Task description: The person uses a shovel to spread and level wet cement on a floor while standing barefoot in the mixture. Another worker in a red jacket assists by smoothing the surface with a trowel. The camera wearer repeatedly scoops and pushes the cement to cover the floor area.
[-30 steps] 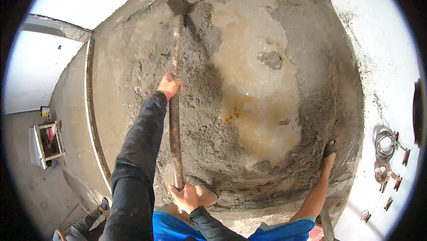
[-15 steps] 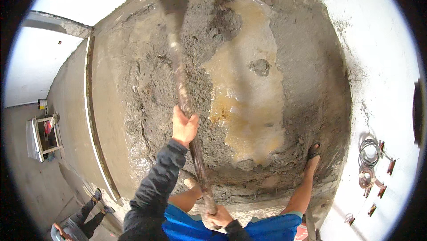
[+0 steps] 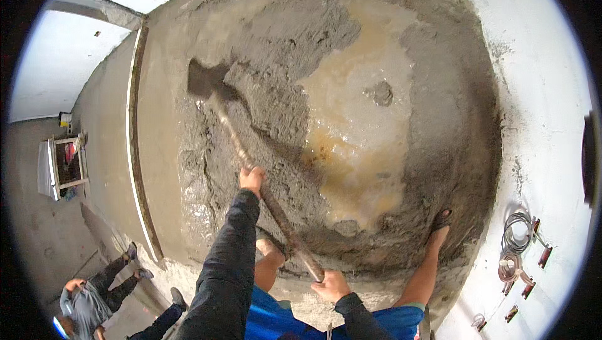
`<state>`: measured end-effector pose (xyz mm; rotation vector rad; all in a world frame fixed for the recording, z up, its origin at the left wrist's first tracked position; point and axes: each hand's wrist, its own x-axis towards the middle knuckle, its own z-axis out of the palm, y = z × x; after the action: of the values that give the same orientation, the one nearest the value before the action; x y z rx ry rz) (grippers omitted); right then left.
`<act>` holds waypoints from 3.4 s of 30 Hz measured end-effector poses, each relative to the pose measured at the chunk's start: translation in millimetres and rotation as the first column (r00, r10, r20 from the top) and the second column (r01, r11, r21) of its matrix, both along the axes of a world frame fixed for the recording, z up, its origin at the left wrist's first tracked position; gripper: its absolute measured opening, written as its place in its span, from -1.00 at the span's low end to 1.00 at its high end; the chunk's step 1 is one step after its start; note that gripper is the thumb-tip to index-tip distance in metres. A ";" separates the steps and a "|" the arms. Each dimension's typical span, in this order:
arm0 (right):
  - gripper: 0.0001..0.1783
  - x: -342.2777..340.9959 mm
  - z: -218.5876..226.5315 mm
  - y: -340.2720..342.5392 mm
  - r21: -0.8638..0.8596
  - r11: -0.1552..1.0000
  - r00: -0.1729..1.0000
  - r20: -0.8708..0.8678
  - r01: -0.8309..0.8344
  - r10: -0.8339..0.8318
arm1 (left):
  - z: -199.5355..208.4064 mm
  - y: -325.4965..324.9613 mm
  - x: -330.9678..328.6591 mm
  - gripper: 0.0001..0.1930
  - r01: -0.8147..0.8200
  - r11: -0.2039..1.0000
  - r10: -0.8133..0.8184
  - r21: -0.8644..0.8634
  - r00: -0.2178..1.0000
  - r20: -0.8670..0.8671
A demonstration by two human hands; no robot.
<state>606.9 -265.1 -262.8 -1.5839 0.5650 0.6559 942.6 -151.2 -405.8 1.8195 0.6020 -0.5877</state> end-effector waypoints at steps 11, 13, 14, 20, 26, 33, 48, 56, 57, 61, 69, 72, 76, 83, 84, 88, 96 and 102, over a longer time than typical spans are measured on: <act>-0.70 -17.4 60.2 16.3 0.059 0.967 0.967 -0.078 0.246 -0.242 | 67.9 -49.7 -16.7 -0.63 0.281 0.958 -0.282 -0.060 0.959 -0.004; -0.71 -25.0 67.9 17.8 0.107 0.956 0.955 -0.151 0.272 -0.255 | 67.9 -53.0 -24.4 -0.63 0.295 0.952 -0.296 -0.080 0.955 0.003; -0.72 -33.2 63.7 25.1 0.116 0.964 0.958 -0.193 0.239 -0.214 | 65.8 -52.4 -28.4 -0.63 0.295 0.950 -0.295 -0.105 0.955 0.020; -0.80 -46.6 55.8 20.5 0.270 0.888 0.913 -0.279 0.371 -0.297 | 90.2 -102.1 -38.7 -0.67 0.266 0.948 -0.262 -0.172 0.964 0.049; -0.72 44.9 19.8 -60.3 0.195 0.945 0.964 -0.087 0.264 -0.252 | 94.6 -169.4 57.6 -0.71 0.327 0.944 -0.305 -0.039 0.914 0.268; -0.72 151.0 -47.0 -79.4 0.413 0.816 0.908 -0.073 0.405 -0.414 | -1.2 -227.4 199.7 -0.70 0.672 0.524 -0.841 0.522 0.503 0.197; -0.71 95.7 -34.9 -24.6 0.421 0.631 0.749 -0.222 0.651 -0.624 | 15.6 -246.0 96.7 -0.55 0.704 0.636 -0.768 0.314 0.617 0.173; -0.86 38.9 3.9 10.4 0.612 0.449 0.740 -0.382 0.651 -0.553 | 42.4 -226.3 34.0 -0.57 0.691 0.642 -0.763 0.333 0.618 0.188; -0.88 31.0 11.2 6.3 0.655 0.389 0.735 -0.403 0.648 -0.545 | 47.1 -224.4 24.2 -0.58 0.677 0.656 -0.753 0.333 0.620 0.223; -0.87 -43.5 7.1 -0.2 0.559 0.631 0.843 -0.351 0.538 -0.407 | 130.4 -245.9 -55.8 -0.67 0.586 0.810 -0.578 0.038 0.785 0.223; -0.60 -154.2 67.4 -99.6 -0.355 0.833 0.892 0.008 0.424 -0.451 | 249.3 -280.3 -129.0 -0.84 0.274 0.768 -0.292 -0.578 0.954 0.065; -0.59 -194.2 100.5 -177.8 -0.366 0.895 0.930 -0.158 0.256 -0.331 | 288.6 -321.9 -145.9 -0.90 0.194 0.661 -0.273 -0.725 0.962 0.009; -0.60 -274.3 176.2 -241.9 -0.583 0.788 0.915 -0.177 0.200 -0.363 | 315.8 -389.8 -184.1 -0.81 0.026 0.571 -0.194 -0.821 0.975 -0.104; -0.57 -461.0 271.3 -189.7 -0.631 0.775 0.886 -0.349 0.018 -0.305 | 197.4 -391.0 -417.2 -0.83 0.857 0.451 -0.772 -0.251 0.515 0.372; -0.56 -469.4 267.3 -187.0 -0.610 0.793 0.867 -0.403 -0.015 -0.294 | 168.0 -382.9 -460.1 -0.72 0.874 0.418 -0.811 -0.248 0.482 0.332; -0.52 -479.2 233.4 -193.6 -0.512 0.843 0.757 -0.613 -0.165 -0.224 | 175.3 -372.4 -560.9 -0.66 0.298 0.802 -0.588 -0.518 0.546 -0.597; -0.42 -350.8 -26.9 -303.6 0.291 0.167 -0.178 -0.856 -0.942 0.485 | 114.6 -413.5 -581.9 -0.80 0.184 0.840 -0.537 -0.510 0.417 -0.733; -0.48 -486.4 89.0 -216.7 -0.258 0.831 0.604 -0.789 -0.492 0.113 | 43.3 -430.0 -504.9 -0.74 0.218 0.884 -0.465 -0.414 0.497 -0.733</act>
<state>120.5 -481.8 -173.8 -1.8356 1.1353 1.5990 437.7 -581.2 -362.5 1.3130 0.7039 -1.7852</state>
